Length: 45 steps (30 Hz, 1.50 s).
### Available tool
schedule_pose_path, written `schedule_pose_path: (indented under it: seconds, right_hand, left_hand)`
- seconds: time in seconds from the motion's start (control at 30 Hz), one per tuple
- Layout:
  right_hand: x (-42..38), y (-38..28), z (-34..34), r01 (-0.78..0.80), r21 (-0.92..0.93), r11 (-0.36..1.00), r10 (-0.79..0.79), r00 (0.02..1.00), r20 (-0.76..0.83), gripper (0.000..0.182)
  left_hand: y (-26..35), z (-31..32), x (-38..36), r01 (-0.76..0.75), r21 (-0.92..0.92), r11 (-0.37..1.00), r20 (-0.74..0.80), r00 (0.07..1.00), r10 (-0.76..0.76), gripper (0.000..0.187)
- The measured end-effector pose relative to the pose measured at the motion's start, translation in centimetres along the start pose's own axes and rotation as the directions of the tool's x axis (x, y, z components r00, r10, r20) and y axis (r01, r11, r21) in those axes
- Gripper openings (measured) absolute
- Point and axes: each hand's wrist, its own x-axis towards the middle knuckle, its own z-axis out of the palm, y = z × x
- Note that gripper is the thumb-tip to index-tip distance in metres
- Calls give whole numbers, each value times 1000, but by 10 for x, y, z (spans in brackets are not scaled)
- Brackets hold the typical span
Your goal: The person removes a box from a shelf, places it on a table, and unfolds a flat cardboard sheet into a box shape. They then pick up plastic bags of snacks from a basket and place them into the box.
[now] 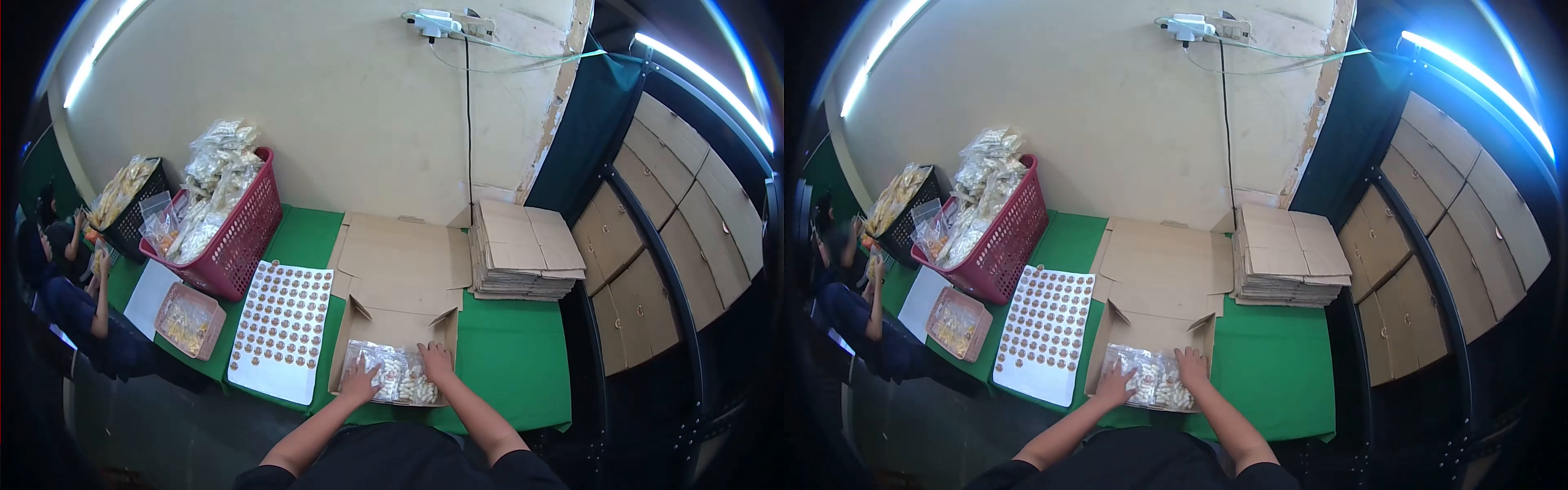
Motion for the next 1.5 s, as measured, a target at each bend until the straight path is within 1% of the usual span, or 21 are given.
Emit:
schedule_pose_path:
  seconds: [0.07,0.2,0.27,0.3,0.37,0.47,0.5,0.57,0.67,0.73,0.8,0.87,0.97,1.03,1.13,1.23,1.3,1.33,1.4,1.43,1.5]
  right_hand:
    - [-5,-6,-6,-24,-16,1000,24,998,54,62]
    - [-5,-24,-31,-63,65,996,59,996,70,71]
    - [-4,-36,-34,-9,152,988,-1,998,65,81]
    - [-4,-38,-30,-4,149,989,-6,998,65,81]
    - [-2,-42,-17,37,-49,998,-33,996,82,84]
    - [2,-51,-7,-3,-57,998,8,996,93,84]
    - [3,-56,-9,7,-56,998,-2,995,99,84]
    - [8,-67,-16,25,140,990,-42,992,122,84]
    - [13,-74,-1,47,129,991,-68,984,167,83]
    - [15,-74,5,50,118,992,-73,976,205,81]
    - [12,-79,-7,32,101,994,-48,986,160,80]
    - [17,-87,3,65,163,984,-84,991,108,80]
    - [27,-100,18,58,350,935,-98,990,99,80]
    - [26,-96,25,84,308,948,-120,988,99,80]
    - [26,-101,22,80,263,962,-111,988,104,80]
    - [35,-117,20,4,346,938,-31,997,72,79]
    - [43,-130,24,105,352,930,-114,993,6,75]
    - [46,-132,27,92,342,935,-101,995,8,75]
    - [52,-137,24,154,201,967,-190,967,172,73]
    - [52,-137,27,121,196,973,-156,972,178,73]
    - [62,-124,31,108,310,945,-131,990,56,70]
  left_hand:
    - [8,6,1,-84,-46,995,96,991,88,60]
    - [14,15,0,-49,-90,995,95,994,58,60]
    - [14,18,-4,-38,-99,994,63,997,45,61]
    - [15,17,-5,-12,-104,995,68,997,19,62]
    - [13,14,-6,23,-108,994,69,998,-15,62]
    - [8,15,-13,40,-106,994,98,995,-29,64]
    - [5,17,-14,56,-74,996,87,995,-49,64]
    - [6,16,-15,83,-44,996,69,994,-80,64]
    - [14,6,-25,167,-57,984,50,985,-164,61]
    - [18,-1,-31,129,-155,980,-32,990,-135,58]
    - [13,3,-33,116,-142,983,-64,990,-126,56]
    - [10,1,-41,26,-268,963,-139,988,-66,53]
    - [11,-11,-47,33,-247,968,-98,993,-58,51]
    - [14,-15,-54,48,-234,971,-67,996,-66,50]
    - [14,-20,-63,-25,-123,992,-132,991,9,51]
    - [6,-21,-62,-27,-171,985,-35,999,21,56]
    - [-3,-21,-62,-105,-212,972,9,994,109,56]
    - [-9,-20,-61,-119,-219,968,10,992,125,56]
    - [-18,-31,-61,-147,-389,909,-9,988,156,54]
    - [-24,-33,-63,-169,-393,904,5,983,186,54]
    - [-40,-41,-61,-243,-460,854,-65,968,241,51]
